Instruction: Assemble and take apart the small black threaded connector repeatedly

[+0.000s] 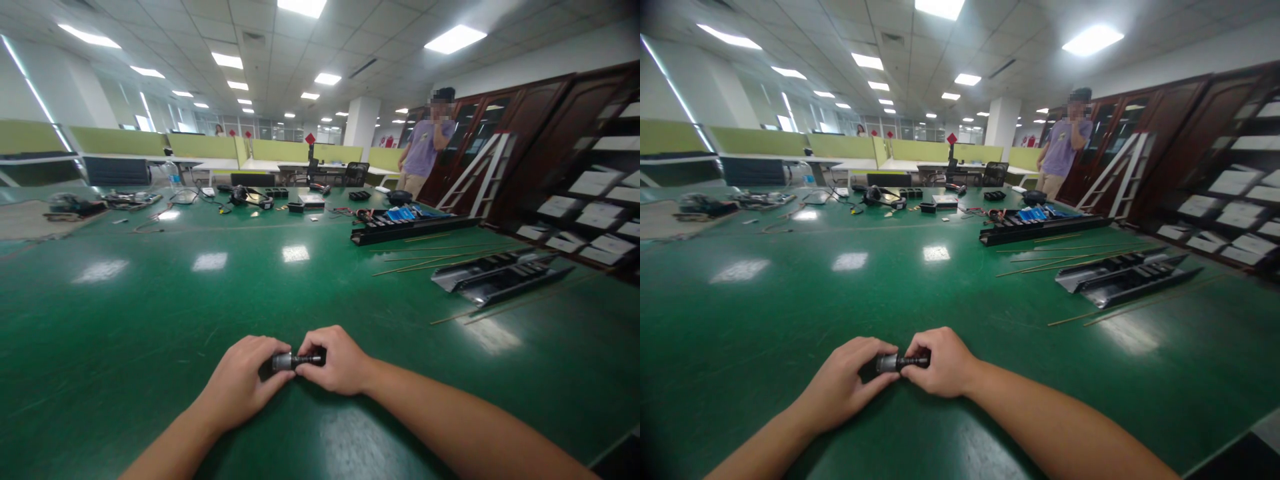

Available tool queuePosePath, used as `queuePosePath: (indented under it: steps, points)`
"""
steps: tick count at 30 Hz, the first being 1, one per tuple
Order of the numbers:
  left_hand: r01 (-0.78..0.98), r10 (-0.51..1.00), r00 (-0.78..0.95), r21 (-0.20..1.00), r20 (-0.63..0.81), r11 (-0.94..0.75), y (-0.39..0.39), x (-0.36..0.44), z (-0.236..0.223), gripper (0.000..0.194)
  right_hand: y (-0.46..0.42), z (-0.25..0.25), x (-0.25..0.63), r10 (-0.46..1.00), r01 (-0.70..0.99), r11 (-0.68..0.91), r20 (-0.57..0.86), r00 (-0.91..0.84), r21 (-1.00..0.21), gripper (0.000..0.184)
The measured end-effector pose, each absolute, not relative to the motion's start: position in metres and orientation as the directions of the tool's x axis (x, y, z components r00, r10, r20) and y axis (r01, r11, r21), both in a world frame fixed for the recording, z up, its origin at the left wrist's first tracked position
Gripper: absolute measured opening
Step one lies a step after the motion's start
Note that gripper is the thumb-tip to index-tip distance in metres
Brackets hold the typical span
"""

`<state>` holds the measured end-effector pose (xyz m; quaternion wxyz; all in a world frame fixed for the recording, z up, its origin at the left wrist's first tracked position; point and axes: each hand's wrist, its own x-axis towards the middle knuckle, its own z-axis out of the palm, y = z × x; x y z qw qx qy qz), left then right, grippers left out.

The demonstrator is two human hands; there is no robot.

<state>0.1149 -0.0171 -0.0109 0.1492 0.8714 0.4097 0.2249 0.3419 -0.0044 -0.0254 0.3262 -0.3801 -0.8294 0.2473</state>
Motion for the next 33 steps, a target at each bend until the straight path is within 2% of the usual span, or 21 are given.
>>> queuePosePath:
  steps: [7,18,33]
  points:
    - [0.644,0.782,0.557,0.449,0.280,-0.619,-0.0175,0.1135,-0.0104,0.022,-0.0043,-0.0250,0.3415,0.795,0.469,0.581,0.340,-0.501,-0.666,0.010]
    - [0.578,0.697,0.570,0.390,0.436,-0.717,-0.0148,0.1120,-0.0160,0.033,-0.0055,-0.0225,0.3410,0.796,0.468,0.587,0.366,-0.482,-0.661,0.012]
    - [0.590,0.728,0.539,0.427,0.424,-0.685,-0.0138,0.1112,-0.0147,0.028,-0.0028,-0.0246,0.3434,0.805,0.473,0.577,0.365,-0.468,-0.666,0.011]
